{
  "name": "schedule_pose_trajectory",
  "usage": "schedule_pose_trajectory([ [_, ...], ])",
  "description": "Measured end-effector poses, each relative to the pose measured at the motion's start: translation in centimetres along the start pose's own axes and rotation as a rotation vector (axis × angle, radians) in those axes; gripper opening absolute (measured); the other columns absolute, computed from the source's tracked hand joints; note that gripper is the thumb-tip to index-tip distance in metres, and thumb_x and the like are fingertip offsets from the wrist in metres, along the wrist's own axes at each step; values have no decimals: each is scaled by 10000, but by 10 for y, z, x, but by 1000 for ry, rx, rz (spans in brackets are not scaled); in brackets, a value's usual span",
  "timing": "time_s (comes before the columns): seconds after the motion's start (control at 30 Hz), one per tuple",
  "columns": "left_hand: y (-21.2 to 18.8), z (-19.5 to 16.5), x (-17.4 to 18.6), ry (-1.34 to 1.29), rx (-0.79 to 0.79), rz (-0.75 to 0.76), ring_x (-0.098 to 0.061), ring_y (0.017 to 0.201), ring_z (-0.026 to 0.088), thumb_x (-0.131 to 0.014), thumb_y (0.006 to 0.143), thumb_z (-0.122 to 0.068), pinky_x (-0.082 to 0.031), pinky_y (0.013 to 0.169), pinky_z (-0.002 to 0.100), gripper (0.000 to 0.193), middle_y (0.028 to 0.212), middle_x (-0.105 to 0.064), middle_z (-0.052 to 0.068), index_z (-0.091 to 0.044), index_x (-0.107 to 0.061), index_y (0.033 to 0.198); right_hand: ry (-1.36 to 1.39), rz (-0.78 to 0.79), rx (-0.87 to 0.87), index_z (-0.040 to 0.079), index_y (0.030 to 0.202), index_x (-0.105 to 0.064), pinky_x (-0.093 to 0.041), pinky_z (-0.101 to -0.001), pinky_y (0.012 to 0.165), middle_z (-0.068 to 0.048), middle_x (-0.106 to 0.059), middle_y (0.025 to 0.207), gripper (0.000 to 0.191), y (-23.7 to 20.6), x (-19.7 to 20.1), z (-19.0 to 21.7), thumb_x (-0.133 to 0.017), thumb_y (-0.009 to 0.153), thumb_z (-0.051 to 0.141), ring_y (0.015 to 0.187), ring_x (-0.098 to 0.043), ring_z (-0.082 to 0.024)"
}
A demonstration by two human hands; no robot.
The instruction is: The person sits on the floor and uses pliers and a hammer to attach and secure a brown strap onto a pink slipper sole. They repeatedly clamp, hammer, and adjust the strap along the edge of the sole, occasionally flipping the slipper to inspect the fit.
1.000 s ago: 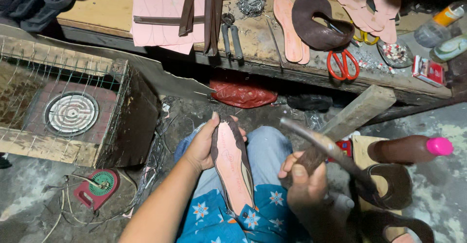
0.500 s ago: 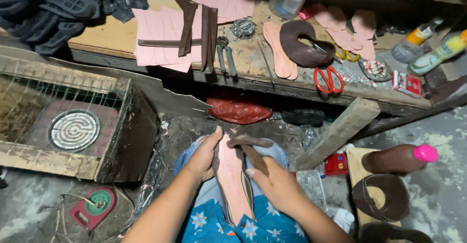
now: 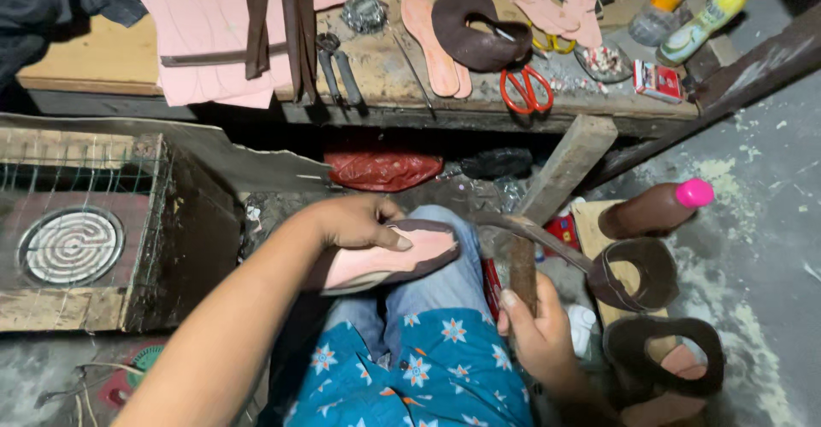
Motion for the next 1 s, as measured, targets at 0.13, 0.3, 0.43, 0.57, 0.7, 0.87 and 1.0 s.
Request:
schedule_pose_trajectory([
  [0.13,-3,28,-2,71,228,-131,-722,902,246,-728,876,-480,-555,826,388,505,979,-779,132,-42,-747,1127,-255,-27,-256,13,1296,-590,-501,-295,581,-107,-641,717,388,-21,8,-26,-638,936,151,611,-593,-136],
  [0.3,2,39,-11,-45,179,-141,-674,861,181,-718,887,-451,-543,820,348,445,967,-787,77,-97,-762,1155,114,-57,203,-16,1286,-554,-543,-295,690,-81,-655,869,395,-39,5,12,-635,993,236,752,-637,-126],
  [0.43,7,42,-15,-148,174,-147,-659,824,158,-728,896,-394,-553,784,351,395,935,-783,61,-90,-765,1145,-513,-57,347,30,1153,-586,-541,-367,752,-123,-665,956,353,-30,-10,23,-660,1019,348,849,-689,-254],
  [0.57,7,43,-17,-56,165,-148,-657,822,155,-733,897,-405,-546,787,333,381,915,-782,40,-100,-791,1118,-720,186,14,-10,1202,-594,-536,-435,731,-179,-721,930,422,-19,-10,3,-641,963,335,859,-690,-342],
  [0.7,6,45,-20,-247,160,-124,-651,803,156,-731,893,-384,-553,761,356,366,908,-786,45,-86,-802,1094,-96,-12,296,-16,1213,-546,-566,-421,675,-193,-675,889,377,-29,-1,33,-602,982,277,703,-667,-313],
  [0.87,5,37,-14,37,146,-146,-656,814,134,-714,910,-418,-541,790,321,372,912,-775,20,-120,-778,1123,-780,225,-38,12,1171,-585,-495,-338,719,-161,-698,886,375,-12,-25,17,-703,974,308,757,-602,-84],
  [1.0,1,37,-17,-66,209,-122,-635,789,152,-707,915,-413,-541,755,343,376,900,-775,40,-102,-796,1107,-241,54,-46,18,1156,-575,-557,-411,668,-209,-692,810,389,-17,1,20,-667,955,338,697,-688,-284],
])
Point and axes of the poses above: each hand's wrist, its own y-axis towards the middle knuckle, its own x-axis out of the back of the hand, z = x × y, the point moved 6 cm from there along y, towards the middle knuckle
